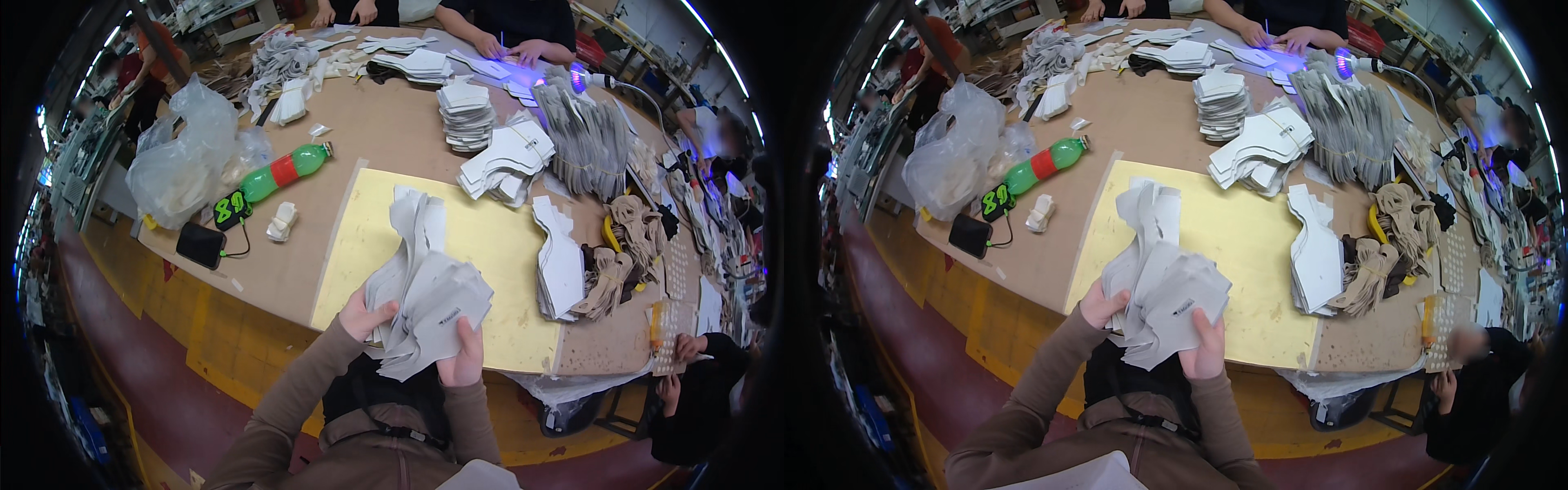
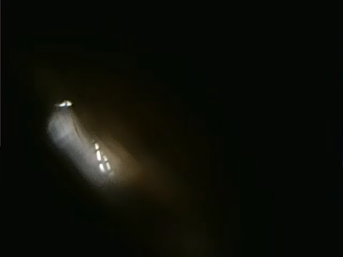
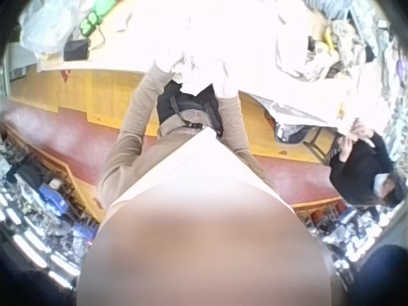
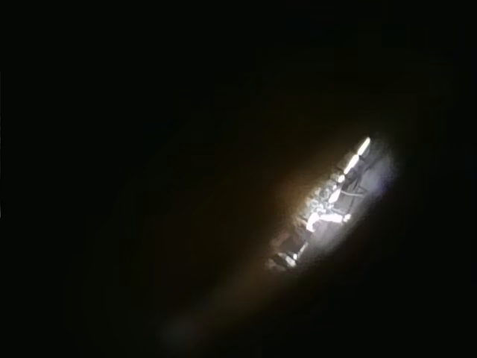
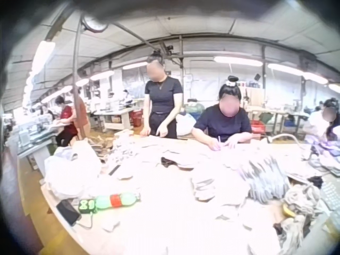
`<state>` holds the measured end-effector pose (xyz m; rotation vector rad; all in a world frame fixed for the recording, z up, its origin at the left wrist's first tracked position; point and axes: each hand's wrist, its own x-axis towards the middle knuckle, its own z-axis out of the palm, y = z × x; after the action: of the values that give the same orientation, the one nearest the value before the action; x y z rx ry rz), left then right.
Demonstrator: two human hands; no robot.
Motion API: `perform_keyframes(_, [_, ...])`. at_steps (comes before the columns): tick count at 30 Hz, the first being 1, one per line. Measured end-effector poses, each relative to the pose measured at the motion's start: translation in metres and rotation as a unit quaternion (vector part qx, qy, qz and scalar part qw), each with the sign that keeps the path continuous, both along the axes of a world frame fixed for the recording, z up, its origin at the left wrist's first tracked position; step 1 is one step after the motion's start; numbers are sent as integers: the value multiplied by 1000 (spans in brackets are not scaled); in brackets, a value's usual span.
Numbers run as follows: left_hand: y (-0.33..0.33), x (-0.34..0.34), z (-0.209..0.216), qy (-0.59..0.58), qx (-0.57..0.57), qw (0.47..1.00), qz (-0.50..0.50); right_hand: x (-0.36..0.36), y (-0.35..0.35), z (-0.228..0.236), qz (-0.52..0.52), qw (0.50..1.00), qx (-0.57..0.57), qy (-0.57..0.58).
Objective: The person applies small rectangular labels to white paper cutouts on a work table. They pick up each cutout, place a label, smooth it down, and set the piece aside. The person repeats this process for multiple items and then stacks the finished pieces.
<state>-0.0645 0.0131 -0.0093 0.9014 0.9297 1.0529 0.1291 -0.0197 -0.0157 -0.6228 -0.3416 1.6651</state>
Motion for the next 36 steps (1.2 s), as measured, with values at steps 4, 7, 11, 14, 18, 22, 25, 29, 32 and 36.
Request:
perform_keyframes(4, [-5,10,16,90,29,994,55,-5,5,1,2,1000,-10,-12])
perform_keyframes(7, [-8,17,28,186,61,976,91,-9,6,1,-27,999,-27,-7])
perform_keyframes(11, [-3,16,32,215,93,962,142,-10,3,1,-75,996,-19,-45])
perform_keyframes(14, [0,13,30,137,39,978,151,-5,1,1,-59,998,-11,-31])
perform_keyframes(18, [-3,13,29,86,14,985,148,2,2,2,-27,999,-30,26])
perform_keyframes(22, [1,5,25,124,3,978,170,6,-2,0,-7,999,0,37])
perform_keyframes(25, [21,-17,14,96,-38,977,185,10,-5,0,-3,997,-8,74])
perform_keyframes(29, [33,-48,2,415,9,904,105,19,-4,2,-32,997,-9,76])
perform_keyframes(32, [23,-46,7,645,182,719,182,21,-2,4,-38,998,-18,55])
perform_keyframes(36, [2,-8,23,98,126,987,-32,11,-2,-2,-33,998,8,47])
